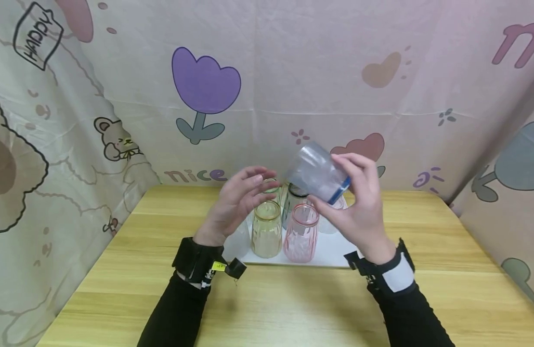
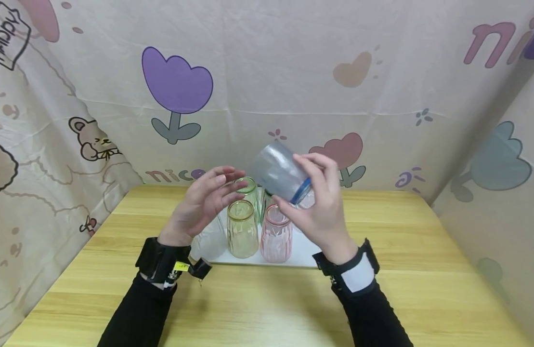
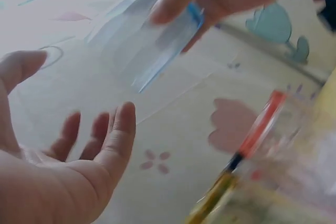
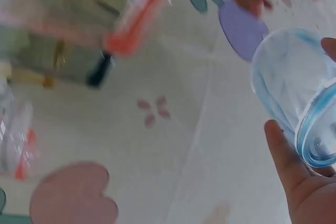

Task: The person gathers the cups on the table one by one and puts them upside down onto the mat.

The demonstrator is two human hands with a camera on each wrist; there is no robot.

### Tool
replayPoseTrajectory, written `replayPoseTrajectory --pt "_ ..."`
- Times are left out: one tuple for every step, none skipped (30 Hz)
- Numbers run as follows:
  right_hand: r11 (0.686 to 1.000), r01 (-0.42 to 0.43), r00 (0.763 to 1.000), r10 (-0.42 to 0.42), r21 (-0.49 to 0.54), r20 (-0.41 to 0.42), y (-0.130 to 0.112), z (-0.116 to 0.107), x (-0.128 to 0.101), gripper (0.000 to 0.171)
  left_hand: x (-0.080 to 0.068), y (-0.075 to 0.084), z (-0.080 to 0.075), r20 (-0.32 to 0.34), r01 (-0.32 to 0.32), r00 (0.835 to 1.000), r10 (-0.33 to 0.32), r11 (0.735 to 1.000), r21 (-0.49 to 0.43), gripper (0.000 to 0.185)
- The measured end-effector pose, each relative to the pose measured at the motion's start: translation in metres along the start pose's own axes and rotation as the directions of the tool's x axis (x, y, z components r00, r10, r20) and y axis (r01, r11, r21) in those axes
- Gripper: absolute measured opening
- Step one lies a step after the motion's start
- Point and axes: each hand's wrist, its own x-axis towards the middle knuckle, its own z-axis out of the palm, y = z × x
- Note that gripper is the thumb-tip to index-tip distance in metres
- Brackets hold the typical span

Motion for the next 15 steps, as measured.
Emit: replayPoseTrajectory --pt "1.0 -0.009 1.0 0.009 -0.008 -0.004 0.001 -0.006 0.001 0.08 -0.001 0.003 -0.002 -0.007 -0.011 1.0 0.011 0.999 0.031 0.028" --pt "1.0 -0.015 1.0 0.015 -0.019 -0.007 0.001 -0.011 0.003 0.079 -0.002 0.006 -0.004 -0.013 -0.021 1.0 0.022 0.998 0.062 0.024" --pt "0.999 -0.022 1.0 0.022 -0.025 -0.012 0.002 -0.017 0.004 0.079 -0.003 0.009 -0.006 -0.023 -0.028 0.999 0.03 0.996 0.087 0.02" --pt "0.999 -0.027 1.0 0.026 -0.033 -0.015 0.002 -0.022 0.005 0.079 -0.004 0.013 -0.008 -0.036 -0.03 0.999 0.034 0.994 0.109 0.018" --pt "0.999 -0.029 0.999 0.029 -0.04 -0.015 0.003 -0.027 0.006 0.08 -0.005 0.015 -0.01 -0.048 -0.034 0.998 0.04 0.991 0.13 0.018" --pt "0.998 -0.031 0.999 0.03 -0.049 -0.014 0.003 -0.031 0.007 0.081 -0.006 0.018 -0.013 -0.062 -0.037 0.997 0.047 0.988 0.15 0.018" --pt "0.998 -0.03 1.0 0.03 -0.059 -0.009 0.004 -0.035 0.007 0.083 -0.006 0.02 -0.016 -0.079 -0.038 0.995 0.053 0.984 0.175 0.017" --pt "0.997 -0.032 0.999 0.031 -0.066 -0.009 0.004 -0.038 0.008 0.085 -0.007 0.023 -0.019 -0.098 -0.042 0.993 0.062 0.979 0.197 0.017" --pt "0.997 -0.033 0.999 0.032 -0.074 -0.009 0.004 -0.041 0.008 0.087 -0.008 0.025 -0.022 -0.12 -0.044 0.99 0.072 0.974 0.222 0.017" --pt "0.996 -0.032 0.999 0.031 -0.083 -0.005 0.005 -0.043 0.007 0.088 -0.009 0.027 -0.026 -0.141 -0.047 0.986 0.086 0.966 0.256 0.017" --pt "0.995 -0.028 1.0 0.028 -0.095 0.003 0.005 -0.045 0.007 0.089 -0.01 0.028 -0.03 -0.164 -0.051 0.981 0.102 0.956 0.289 0.017" --pt "0.994 -0.027 1.0 0.028 -0.105 0.012 0.006 -0.047 0.007 0.09 -0.011 0.03 -0.034 -0.187 -0.051 0.975 0.117 0.944 0.325 0.017" --pt "0.993 -0.03 0.999 0.033 -0.115 0.02 0.006 -0.049 0.006 0.091 -0.012 0.032 -0.038 -0.21 -0.048 0.969 0.131 0.933 0.357 0.017" --pt "0.992 -0.035 0.999 0.039 -0.121 0.027 0.006 -0.052 0.006 0.091 -0.013 0.034 -0.041 -0.233 -0.044 0.962 0.143 0.922 0.384 0.017" --pt "0.991 -0.04 0.998 0.045 -0.13 0.038 0.006 -0.055 0.005 0.092 -0.014 0.035 -0.045 -0.255 -0.036 0.955 0.153 0.911 0.411 0.018"
